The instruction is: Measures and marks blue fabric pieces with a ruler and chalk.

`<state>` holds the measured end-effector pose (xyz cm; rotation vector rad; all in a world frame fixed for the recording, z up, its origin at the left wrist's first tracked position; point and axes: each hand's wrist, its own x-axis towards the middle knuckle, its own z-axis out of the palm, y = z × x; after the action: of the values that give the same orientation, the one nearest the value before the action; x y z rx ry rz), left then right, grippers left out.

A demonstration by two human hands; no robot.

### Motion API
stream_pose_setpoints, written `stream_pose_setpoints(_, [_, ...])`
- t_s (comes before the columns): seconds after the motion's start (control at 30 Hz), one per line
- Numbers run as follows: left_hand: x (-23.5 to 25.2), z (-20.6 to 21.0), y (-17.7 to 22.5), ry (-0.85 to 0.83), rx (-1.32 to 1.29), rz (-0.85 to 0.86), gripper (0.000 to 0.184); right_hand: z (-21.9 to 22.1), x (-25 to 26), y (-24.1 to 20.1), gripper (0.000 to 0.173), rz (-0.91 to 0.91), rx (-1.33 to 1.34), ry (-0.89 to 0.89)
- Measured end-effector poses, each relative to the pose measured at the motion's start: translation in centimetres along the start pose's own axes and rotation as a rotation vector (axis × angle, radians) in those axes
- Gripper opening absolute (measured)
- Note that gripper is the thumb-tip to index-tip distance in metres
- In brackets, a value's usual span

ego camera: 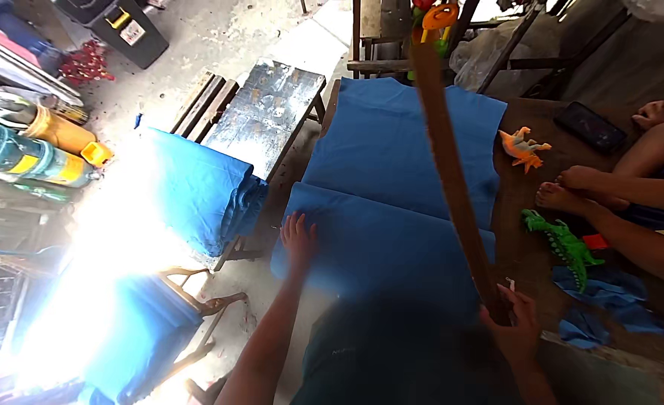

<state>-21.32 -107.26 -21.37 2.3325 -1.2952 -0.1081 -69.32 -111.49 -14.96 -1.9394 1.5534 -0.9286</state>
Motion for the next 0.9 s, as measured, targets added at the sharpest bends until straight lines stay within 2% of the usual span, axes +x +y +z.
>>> stream_pose_setpoints(0.07, [-1.1,-0.4,0.3,0.151,-0.123,0.184,0.034,0.1,0.8,-0.6,0.056,-0.157,-0.049,-0.064])
stream_pose_setpoints(0.13, [-2.8,0.1,0.4,0.263,-0.218,0.345,0.023,0.6,1.9,0.3,0.050,-0.273,-0.120,-0.141])
stream_pose_setpoints(0.17, [-3.8,0.5,0.3,0.274,-0.246,0.404,0.020,0.8,2.4,0.8,0.048,-0.312,-0.164,-0.194])
stream_pose_setpoints(0.23, [-4.7,0.5,0.4,0.190,-0.251,0.495,0.020,0.9,3.3,1.2,0.045,-0.322,-0.258,-0.285])
stream_pose_setpoints(0.37, [-3.4,0.2,1.6,-0.175,-0.099,0.532,0.047,0.9,4.1,0.3,0.054,-0.196,-0.280,-0.263])
stream_pose_setpoints(0.47, [-1.1,0.7,1.8,-0.338,-0.052,0.556,0.063,-0.1,4.0,-0.7,0.059,-0.003,-0.275,-0.147])
stream_pose_setpoints(0.53, [0.2,1.1,1.9,-0.402,-0.045,0.580,0.065,-0.6,3.7,-1.3,0.057,0.191,-0.310,-0.008])
stream_pose_setpoints(0.6, [0.8,1.8,1.5,-0.389,-0.057,0.604,0.058,-0.5,3.3,-1.9,0.057,0.399,-0.290,0.102])
stream_pose_setpoints(0.67, [0.8,2.0,1.1,-0.364,-0.060,0.625,0.055,0.0,2.9,-2.0,0.059,0.523,-0.220,0.138])
stream_pose_setpoints(0.9, [1.0,2.3,0.8,-0.372,-0.097,0.634,0.054,1.0,2.5,-0.9,0.065,0.569,-0.184,0.188])
